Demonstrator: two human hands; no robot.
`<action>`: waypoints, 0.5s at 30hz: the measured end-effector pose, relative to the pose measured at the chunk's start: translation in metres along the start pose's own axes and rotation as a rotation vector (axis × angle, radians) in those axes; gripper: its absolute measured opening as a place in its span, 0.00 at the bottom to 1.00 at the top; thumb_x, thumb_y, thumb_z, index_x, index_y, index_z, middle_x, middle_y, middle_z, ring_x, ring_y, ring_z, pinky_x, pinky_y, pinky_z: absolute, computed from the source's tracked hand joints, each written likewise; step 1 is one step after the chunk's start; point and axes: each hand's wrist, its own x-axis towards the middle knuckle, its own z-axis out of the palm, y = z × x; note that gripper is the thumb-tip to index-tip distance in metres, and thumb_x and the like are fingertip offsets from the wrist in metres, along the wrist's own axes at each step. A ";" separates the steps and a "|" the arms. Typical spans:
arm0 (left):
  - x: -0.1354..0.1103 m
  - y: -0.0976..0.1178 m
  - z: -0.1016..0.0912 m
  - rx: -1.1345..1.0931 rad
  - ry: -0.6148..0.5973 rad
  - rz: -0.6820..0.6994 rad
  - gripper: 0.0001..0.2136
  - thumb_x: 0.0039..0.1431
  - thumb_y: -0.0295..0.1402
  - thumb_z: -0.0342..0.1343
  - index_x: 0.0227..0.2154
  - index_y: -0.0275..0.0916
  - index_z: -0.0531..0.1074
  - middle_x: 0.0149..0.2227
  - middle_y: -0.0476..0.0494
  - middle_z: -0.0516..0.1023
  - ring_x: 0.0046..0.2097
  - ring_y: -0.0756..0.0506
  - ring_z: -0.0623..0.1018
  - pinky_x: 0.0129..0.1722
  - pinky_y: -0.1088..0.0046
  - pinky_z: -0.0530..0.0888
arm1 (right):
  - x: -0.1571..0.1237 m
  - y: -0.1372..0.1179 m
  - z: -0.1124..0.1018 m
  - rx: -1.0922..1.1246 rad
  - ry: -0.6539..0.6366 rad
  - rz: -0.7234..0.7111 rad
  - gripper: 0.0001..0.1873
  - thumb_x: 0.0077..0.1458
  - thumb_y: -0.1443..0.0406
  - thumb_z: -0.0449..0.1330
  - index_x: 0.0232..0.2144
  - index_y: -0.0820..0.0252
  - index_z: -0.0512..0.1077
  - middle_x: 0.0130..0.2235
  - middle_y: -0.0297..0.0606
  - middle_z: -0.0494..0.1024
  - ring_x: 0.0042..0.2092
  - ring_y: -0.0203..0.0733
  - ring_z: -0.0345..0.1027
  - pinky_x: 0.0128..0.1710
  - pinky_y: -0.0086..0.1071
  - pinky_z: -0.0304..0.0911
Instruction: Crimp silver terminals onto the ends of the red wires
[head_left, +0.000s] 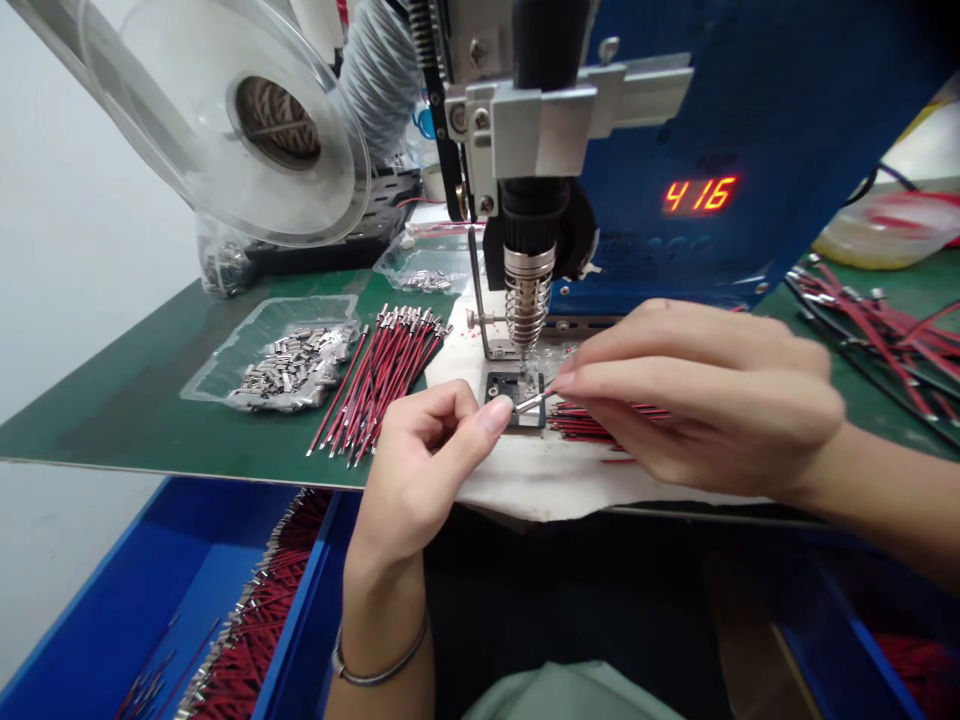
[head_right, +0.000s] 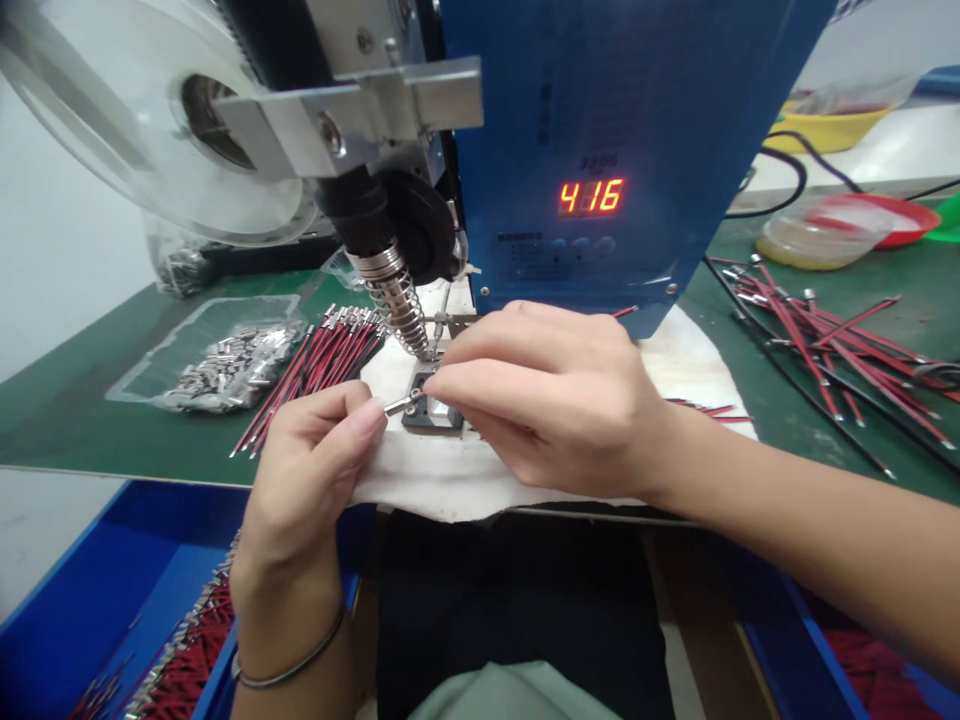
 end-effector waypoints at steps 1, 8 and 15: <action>0.000 0.000 0.000 0.004 0.003 -0.003 0.25 0.73 0.38 0.64 0.22 0.39 0.59 0.23 0.54 0.53 0.26 0.52 0.52 0.24 0.71 0.51 | 0.000 0.000 0.000 -0.006 0.004 0.002 0.11 0.65 0.74 0.70 0.44 0.53 0.79 0.43 0.35 0.88 0.40 0.39 0.84 0.43 0.30 0.79; 0.002 0.003 0.001 0.041 0.026 -0.009 0.24 0.70 0.35 0.65 0.21 0.39 0.59 0.21 0.55 0.54 0.25 0.53 0.53 0.24 0.72 0.54 | 0.000 0.001 0.000 -0.035 -0.003 -0.004 0.11 0.65 0.74 0.70 0.44 0.52 0.79 0.43 0.34 0.89 0.40 0.39 0.84 0.41 0.31 0.79; 0.002 0.005 0.001 0.087 0.037 -0.026 0.24 0.70 0.37 0.64 0.21 0.40 0.59 0.21 0.54 0.55 0.24 0.52 0.54 0.24 0.72 0.54 | 0.002 0.003 0.000 -0.015 0.007 -0.022 0.09 0.67 0.72 0.69 0.43 0.52 0.80 0.41 0.34 0.89 0.36 0.38 0.83 0.39 0.29 0.79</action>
